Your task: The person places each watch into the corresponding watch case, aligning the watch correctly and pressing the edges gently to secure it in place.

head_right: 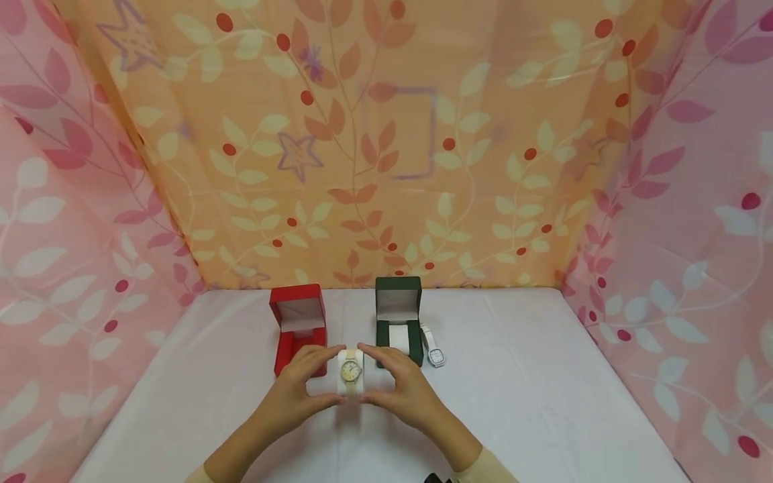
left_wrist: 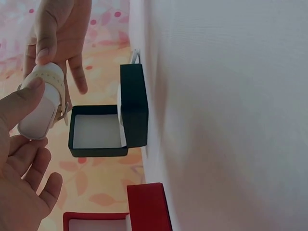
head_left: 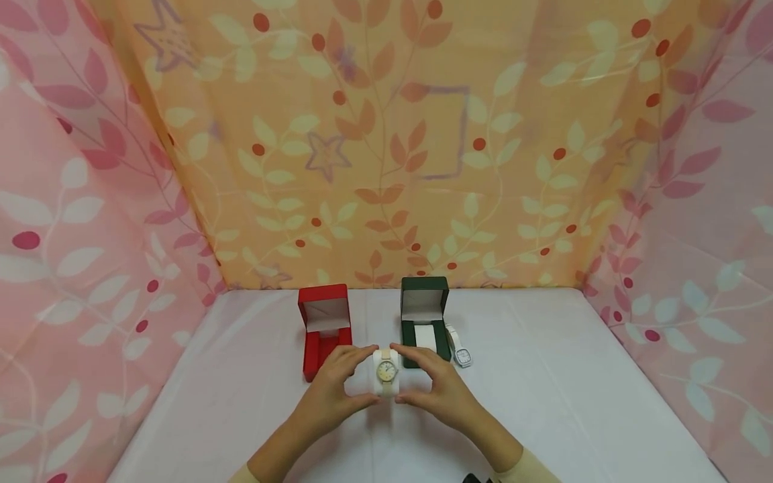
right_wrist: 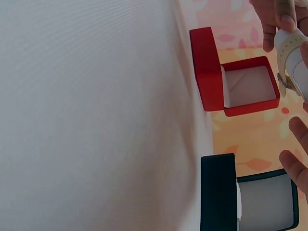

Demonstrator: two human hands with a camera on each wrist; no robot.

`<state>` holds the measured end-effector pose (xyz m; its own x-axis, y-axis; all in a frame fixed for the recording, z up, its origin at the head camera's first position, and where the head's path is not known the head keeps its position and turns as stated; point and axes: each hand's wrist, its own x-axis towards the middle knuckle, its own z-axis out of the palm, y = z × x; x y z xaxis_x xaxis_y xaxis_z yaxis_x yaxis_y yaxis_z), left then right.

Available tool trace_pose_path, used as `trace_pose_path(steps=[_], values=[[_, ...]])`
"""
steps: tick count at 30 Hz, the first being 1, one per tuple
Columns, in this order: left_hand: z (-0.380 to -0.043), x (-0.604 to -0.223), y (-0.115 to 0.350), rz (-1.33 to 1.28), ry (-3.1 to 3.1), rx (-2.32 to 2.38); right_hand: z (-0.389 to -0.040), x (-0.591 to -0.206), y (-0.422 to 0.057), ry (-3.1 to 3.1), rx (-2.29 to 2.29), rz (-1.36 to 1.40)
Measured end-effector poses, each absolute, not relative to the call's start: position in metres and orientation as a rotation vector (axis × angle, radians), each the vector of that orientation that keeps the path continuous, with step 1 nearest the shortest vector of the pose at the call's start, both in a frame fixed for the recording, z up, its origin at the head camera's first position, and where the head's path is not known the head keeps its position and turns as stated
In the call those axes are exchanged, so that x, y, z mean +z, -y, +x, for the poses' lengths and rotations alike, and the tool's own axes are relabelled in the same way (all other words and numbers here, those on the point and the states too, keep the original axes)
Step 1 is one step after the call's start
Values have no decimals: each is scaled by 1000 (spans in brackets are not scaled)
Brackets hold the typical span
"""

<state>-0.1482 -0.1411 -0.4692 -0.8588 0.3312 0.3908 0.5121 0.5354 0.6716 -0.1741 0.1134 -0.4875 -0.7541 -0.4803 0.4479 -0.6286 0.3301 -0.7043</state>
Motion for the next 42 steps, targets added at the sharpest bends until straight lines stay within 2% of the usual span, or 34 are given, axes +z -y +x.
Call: trace_pose_path(steps=[28,42], values=[[-173,-457,188,-675,2593,-930,-218,-476,-65,2495,1261,1073],[-192,-463,214,-611,2649,-1015,-238,-470,-41,2712,1185,1061]])
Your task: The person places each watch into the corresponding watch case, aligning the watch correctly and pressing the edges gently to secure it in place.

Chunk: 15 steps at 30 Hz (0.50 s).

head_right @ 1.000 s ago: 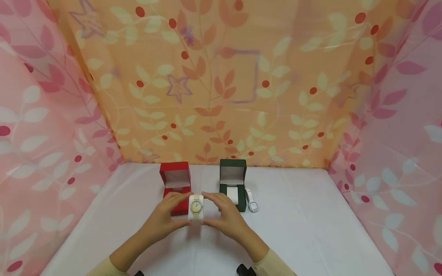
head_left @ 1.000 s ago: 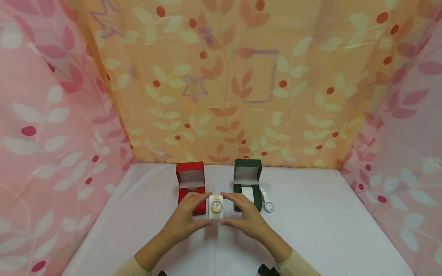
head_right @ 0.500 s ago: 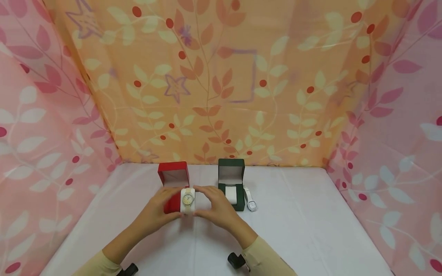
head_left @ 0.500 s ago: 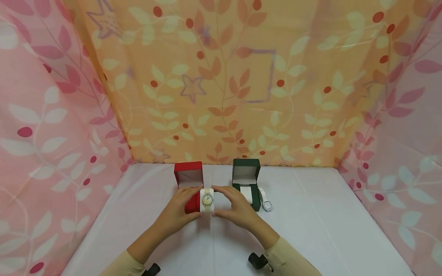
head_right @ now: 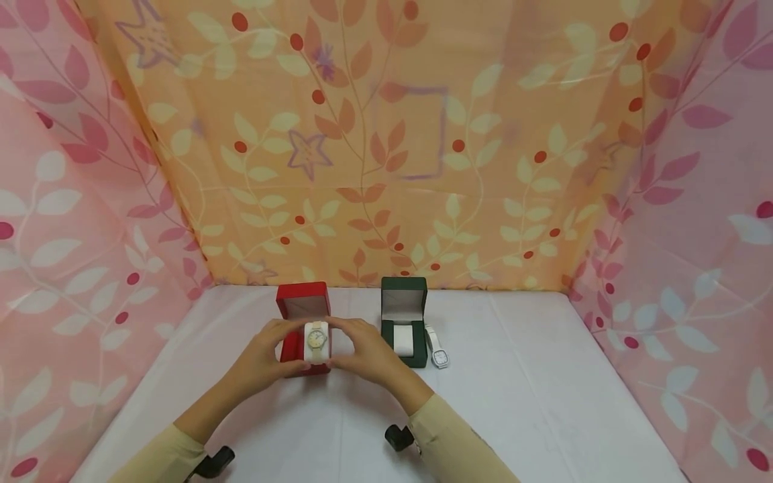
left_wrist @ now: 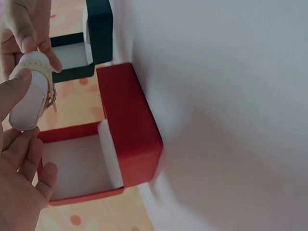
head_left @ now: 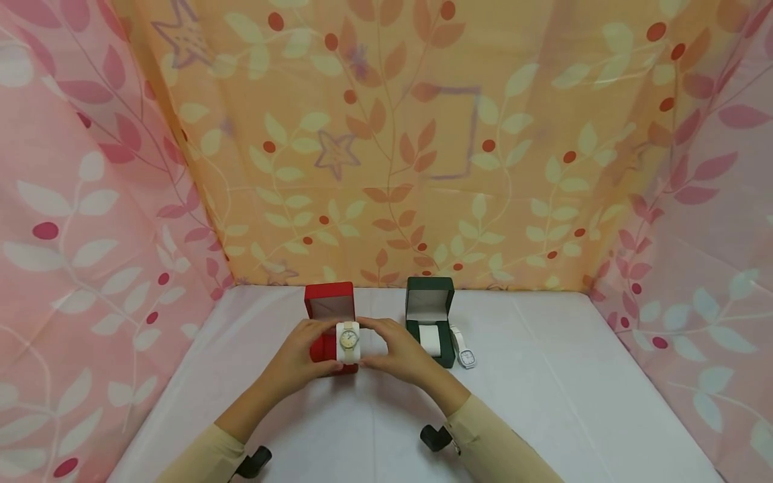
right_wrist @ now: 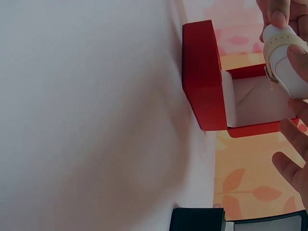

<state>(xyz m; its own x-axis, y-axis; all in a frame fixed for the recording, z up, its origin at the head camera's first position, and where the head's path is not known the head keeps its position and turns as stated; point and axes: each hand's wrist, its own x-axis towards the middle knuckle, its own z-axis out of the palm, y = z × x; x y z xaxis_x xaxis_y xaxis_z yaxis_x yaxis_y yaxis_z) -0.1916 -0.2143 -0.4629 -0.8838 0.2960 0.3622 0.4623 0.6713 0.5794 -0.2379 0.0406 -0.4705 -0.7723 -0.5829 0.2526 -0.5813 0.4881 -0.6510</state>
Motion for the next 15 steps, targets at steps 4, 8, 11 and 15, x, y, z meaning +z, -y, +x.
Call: trace_pose_path(steps=[4,8,11,15], values=[[-196,-464,218,-577,2673,-1045,-245,-469,-34,-2706,-1152,-1036],[-200,-465,220,-562,2691,-998,-252,-469,-28,-2724,-1125,-1035],[-203,-467,223,-555,2705,-957,-257,-470,-23,-2741,-1093,-1037],[-206,-471,226,-552,2719,-935,-262,-472,-16,-2773,-1022,-1055]])
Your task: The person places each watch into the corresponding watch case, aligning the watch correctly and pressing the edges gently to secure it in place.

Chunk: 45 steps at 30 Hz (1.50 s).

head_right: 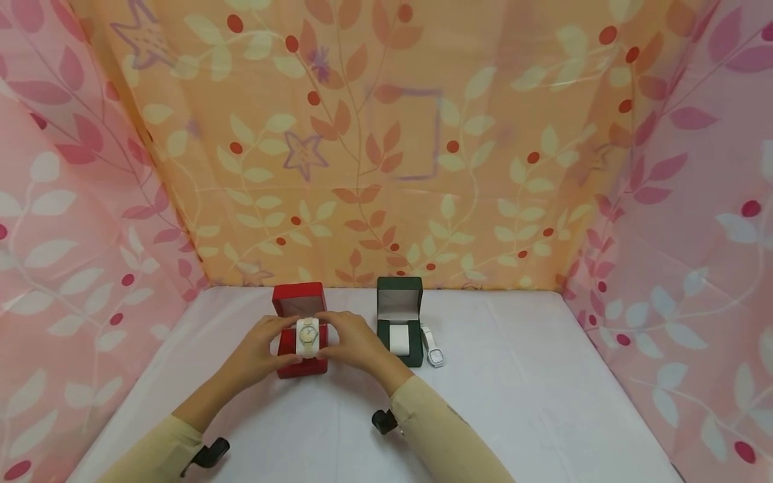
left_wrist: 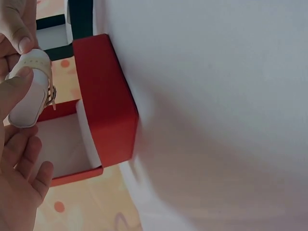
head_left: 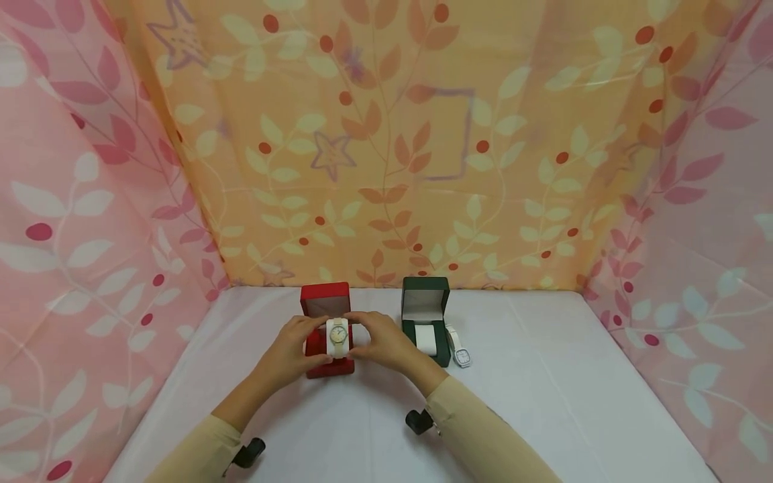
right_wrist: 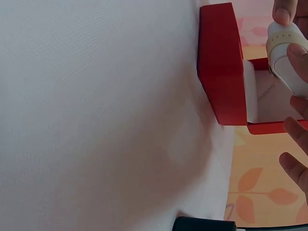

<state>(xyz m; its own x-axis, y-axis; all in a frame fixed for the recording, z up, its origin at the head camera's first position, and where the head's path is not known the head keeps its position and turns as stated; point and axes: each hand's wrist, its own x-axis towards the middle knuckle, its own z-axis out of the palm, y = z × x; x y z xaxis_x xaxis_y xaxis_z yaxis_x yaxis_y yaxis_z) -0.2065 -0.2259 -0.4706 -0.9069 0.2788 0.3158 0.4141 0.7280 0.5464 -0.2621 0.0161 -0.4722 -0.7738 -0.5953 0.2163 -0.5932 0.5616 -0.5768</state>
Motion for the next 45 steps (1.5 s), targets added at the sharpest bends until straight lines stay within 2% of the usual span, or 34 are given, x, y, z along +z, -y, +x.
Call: trace_pose_path(steps=[45], values=[[-237,-493,249,-460,2927,-913,-287,-491,15,-2847,-759,-1086]])
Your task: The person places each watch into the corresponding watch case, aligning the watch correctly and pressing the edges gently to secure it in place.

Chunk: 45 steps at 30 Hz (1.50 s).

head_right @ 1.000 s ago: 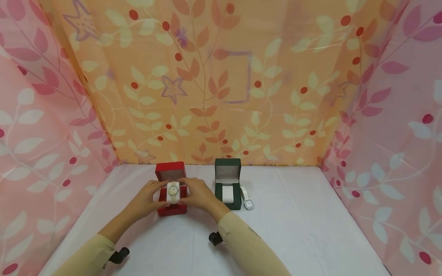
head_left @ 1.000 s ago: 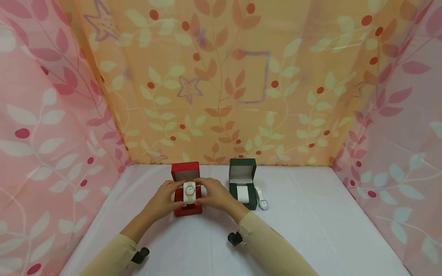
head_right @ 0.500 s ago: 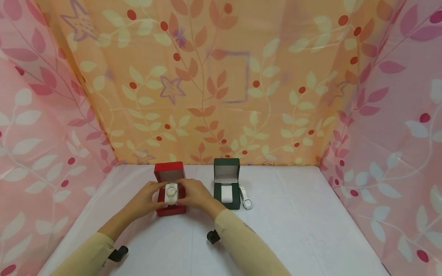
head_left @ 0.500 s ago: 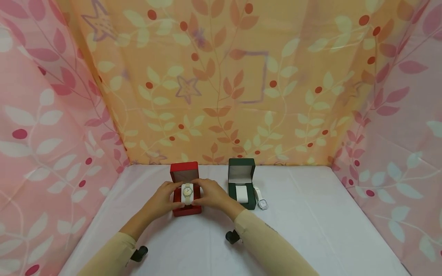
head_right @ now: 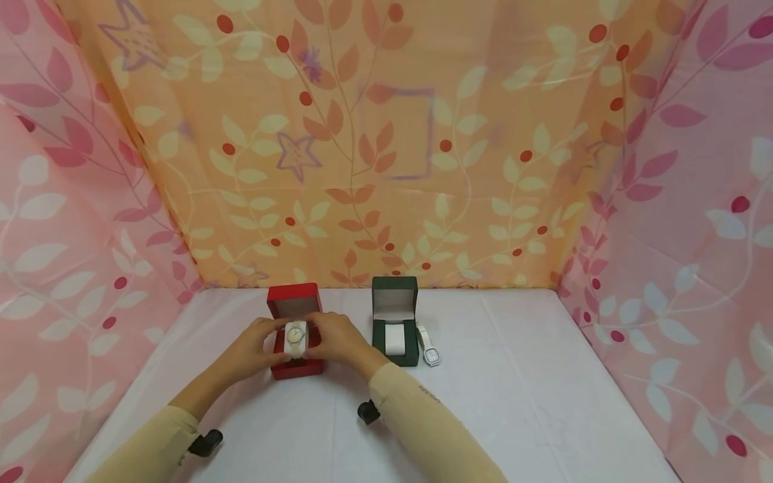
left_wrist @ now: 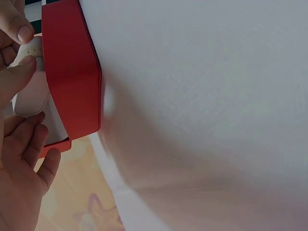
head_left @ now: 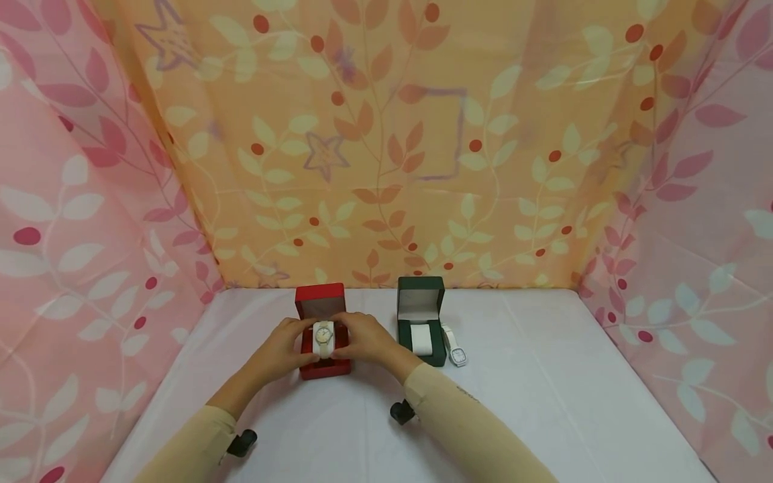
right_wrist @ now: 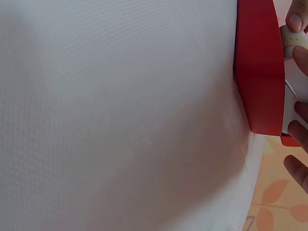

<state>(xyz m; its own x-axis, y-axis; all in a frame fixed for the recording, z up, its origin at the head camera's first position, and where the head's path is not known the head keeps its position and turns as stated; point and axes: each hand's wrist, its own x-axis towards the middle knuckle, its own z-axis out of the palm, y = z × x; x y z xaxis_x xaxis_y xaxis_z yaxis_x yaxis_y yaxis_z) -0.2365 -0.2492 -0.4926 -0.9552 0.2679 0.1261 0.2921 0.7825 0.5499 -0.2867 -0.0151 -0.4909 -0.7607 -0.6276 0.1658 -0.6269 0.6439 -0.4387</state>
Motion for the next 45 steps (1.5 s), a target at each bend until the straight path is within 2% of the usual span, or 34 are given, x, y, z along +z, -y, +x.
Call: trace_pose_path(steps=[18,45], values=[[-237,-495,250,-500,2919,-880,-285,-491,20,-2896,-579,-1118],[-238,-506,252,-456,2905,-986,-286,-500,16,-2837,-679,-1131]])
